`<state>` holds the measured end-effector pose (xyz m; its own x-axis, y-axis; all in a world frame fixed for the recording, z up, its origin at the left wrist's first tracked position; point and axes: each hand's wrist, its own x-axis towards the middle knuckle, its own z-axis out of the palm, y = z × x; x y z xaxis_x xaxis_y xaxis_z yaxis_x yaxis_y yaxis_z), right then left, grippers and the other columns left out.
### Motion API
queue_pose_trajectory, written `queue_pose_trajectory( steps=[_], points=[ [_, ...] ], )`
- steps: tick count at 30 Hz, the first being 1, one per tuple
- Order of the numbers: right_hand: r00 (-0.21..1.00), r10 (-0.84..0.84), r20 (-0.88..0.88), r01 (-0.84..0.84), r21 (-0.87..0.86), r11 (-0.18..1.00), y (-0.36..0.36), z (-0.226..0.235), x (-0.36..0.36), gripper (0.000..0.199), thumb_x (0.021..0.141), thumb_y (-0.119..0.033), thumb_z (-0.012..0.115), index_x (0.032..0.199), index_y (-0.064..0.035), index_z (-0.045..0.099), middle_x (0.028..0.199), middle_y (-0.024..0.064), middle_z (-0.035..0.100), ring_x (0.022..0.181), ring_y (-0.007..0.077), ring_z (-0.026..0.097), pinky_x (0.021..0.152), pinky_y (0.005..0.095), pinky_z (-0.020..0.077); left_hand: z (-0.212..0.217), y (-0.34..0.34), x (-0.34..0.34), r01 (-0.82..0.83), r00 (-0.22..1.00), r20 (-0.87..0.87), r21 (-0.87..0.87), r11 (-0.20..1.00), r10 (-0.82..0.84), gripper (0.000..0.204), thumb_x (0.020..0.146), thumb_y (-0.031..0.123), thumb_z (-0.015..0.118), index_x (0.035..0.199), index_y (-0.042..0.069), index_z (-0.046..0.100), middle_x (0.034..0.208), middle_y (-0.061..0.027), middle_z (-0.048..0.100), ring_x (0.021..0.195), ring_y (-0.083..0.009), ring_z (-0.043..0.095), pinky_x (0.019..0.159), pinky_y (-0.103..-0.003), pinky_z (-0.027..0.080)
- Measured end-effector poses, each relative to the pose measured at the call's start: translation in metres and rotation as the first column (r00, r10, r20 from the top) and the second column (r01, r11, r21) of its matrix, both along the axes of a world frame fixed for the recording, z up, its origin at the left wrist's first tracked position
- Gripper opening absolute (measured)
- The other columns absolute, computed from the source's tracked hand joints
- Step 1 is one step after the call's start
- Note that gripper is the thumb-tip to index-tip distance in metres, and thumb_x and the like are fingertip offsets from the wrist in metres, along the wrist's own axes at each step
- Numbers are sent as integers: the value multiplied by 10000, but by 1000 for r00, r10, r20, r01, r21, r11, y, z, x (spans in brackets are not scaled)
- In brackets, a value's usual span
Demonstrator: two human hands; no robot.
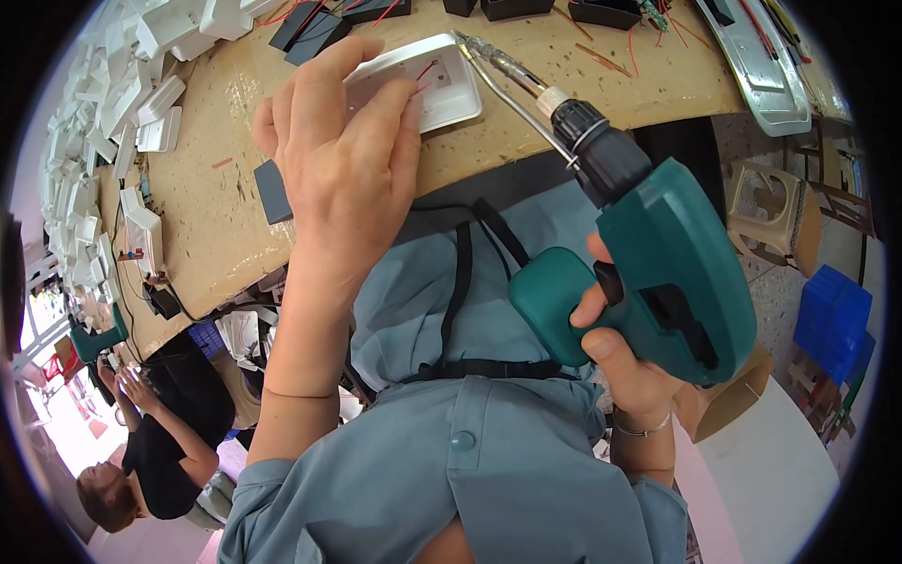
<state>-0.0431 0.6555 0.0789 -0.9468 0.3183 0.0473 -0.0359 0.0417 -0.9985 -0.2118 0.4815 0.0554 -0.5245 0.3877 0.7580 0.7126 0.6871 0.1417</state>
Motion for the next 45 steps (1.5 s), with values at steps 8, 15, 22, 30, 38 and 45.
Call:
queue_pose_trajectory(
  steps=[8,15,22,30,38,45],
  points=[
    [1000,-17,-8,16,-49,999,-3,-2,-1,666,743,-223,690,1230,69,343,1114,239,512,659,145,561,558,255,467,5,-10,13,46,997,59,-16,999,-45,176,643,87,681,811,131,651,898,-12,555,775,-168,495,722,-289,294],
    [1000,9,22,-8,-20,1000,-2,-2,6,659,736,-231,701,1218,70,367,1112,222,518,665,146,562,558,253,463,1,-12,10,70,997,35,-47,996,-69,205,628,81,634,826,131,617,753,40,532,656,-126,481,640,-288,265],
    [996,44,77,-47,31,998,-2,2,15,629,723,-226,712,1193,69,415,1104,194,536,680,140,555,582,248,456,2,-7,10,-32,999,21,19,999,32,129,641,113,693,755,115,632,897,3,563,797,-162,482,738,-306,256],
    [981,85,174,-104,107,989,-4,4,17,583,681,-125,713,1173,48,454,1096,155,556,678,136,548,631,255,450,2,-3,-1,22,999,50,-23,1000,-20,89,626,90,672,703,98,627,964,-14,563,883,-186,507,806,-346,263],
    [975,119,187,-126,24,992,-5,5,10,526,696,-60,671,1162,46,453,1050,151,557,693,139,544,630,257,452,1,-2,-6,40,997,72,-27,999,-38,86,637,57,660,714,60,619,951,-28,565,831,-196,527,769,-334,316],
    [972,87,220,-89,0,996,-6,7,3,500,701,-23,645,1154,46,445,998,152,542,692,143,536,626,249,453,3,0,-6,34,993,112,-56,998,-27,95,632,50,662,718,52,622,927,-30,559,829,-203,521,766,-326,328]
  ],
)
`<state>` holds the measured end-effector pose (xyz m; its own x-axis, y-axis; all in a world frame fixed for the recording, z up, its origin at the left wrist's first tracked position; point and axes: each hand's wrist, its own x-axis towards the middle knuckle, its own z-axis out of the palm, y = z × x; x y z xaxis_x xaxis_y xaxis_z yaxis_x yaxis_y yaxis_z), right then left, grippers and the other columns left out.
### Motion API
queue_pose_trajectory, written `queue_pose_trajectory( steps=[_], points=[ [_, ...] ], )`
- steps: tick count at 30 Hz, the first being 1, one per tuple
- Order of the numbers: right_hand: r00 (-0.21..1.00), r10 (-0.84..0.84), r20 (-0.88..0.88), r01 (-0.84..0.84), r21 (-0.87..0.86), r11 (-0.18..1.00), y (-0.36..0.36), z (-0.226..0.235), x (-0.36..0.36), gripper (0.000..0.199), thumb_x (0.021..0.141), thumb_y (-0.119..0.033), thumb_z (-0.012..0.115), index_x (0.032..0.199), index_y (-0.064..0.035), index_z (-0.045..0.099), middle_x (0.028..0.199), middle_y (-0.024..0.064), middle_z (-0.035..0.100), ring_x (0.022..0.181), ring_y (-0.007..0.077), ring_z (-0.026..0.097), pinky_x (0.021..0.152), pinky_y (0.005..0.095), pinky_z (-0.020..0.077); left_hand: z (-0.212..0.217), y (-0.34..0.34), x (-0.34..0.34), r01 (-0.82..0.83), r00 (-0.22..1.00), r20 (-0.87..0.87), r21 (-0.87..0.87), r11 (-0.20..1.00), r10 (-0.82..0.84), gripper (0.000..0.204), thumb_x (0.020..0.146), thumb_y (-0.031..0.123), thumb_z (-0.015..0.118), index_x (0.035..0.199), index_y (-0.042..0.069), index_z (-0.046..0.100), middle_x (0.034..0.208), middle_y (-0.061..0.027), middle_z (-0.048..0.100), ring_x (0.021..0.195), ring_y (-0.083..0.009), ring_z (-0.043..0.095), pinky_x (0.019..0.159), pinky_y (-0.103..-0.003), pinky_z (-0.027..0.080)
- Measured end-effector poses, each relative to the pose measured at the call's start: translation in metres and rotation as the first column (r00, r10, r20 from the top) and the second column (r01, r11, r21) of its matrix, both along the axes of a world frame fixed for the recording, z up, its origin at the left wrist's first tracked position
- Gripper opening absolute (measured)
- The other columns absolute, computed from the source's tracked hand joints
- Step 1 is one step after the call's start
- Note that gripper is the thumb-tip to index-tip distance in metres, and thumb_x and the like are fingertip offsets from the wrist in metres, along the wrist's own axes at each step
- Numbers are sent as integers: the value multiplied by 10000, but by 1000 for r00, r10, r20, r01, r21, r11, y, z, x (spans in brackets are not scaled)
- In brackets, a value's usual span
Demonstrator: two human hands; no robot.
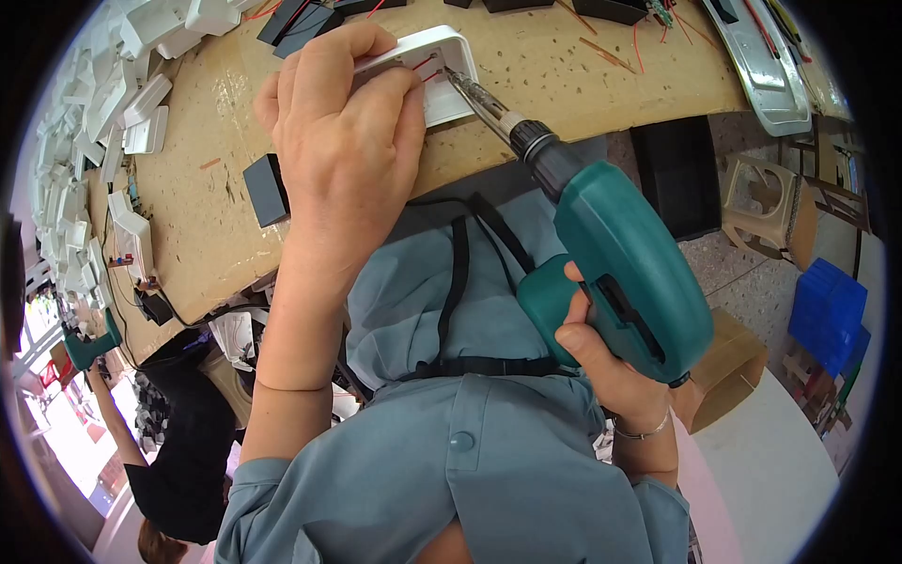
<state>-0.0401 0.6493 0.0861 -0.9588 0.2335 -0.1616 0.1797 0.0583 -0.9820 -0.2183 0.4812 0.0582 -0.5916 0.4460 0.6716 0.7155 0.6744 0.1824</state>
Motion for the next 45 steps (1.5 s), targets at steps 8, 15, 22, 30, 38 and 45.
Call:
queue_pose_trajectory(
  steps=[8,15,22,30,38,45],
  points=[
    [1000,-4,17,4,-41,999,-3,6,-6,375,738,17,649,1093,16,530,902,45,575,741,92,522,686,219,434,-1,0,-1,8,1000,9,-4,1000,-8,93,634,43,659,719,48,623,927,-31,558,830,-206,523,767,-320,340],
    [999,-4,40,4,1,1000,-3,9,-5,371,733,18,666,1084,8,546,849,32,575,736,90,519,674,211,435,-3,1,-2,49,999,5,38,998,-50,73,631,36,616,685,14,572,935,-55,536,859,-223,508,768,-349,336],
    [999,11,49,-16,92,996,-2,7,-3,387,706,-6,648,1060,49,499,914,108,548,680,130,533,608,234,445,0,1,-3,27,1000,6,15,1000,-27,106,626,32,660,725,30,620,922,-46,559,828,-216,529,759,-316,353],
    [997,54,53,-60,115,992,-1,11,-2,433,735,-22,646,1119,51,459,942,122,540,684,147,529,618,248,438,28,6,2,28,999,27,-73,997,-26,62,663,4,605,719,20,584,888,-53,549,797,-208,526,723,-308,361],
    [995,91,51,-96,124,988,-1,11,-1,517,733,-4,635,1198,56,417,1070,181,538,705,145,537,638,255,451,-2,13,-15,30,999,-10,-12,999,-30,93,627,32,648,716,34,622,924,-46,554,831,-216,525,765,-309,342],
    [993,118,21,-120,139,983,2,10,1,595,707,7,633,1243,56,380,1154,233,519,712,141,544,656,258,463,-29,32,-57,478,698,-709,358,802,-100,63,630,-17,555,678,7,523,858,-70,523,760,-228,501,672,-326,346]
  ],
)
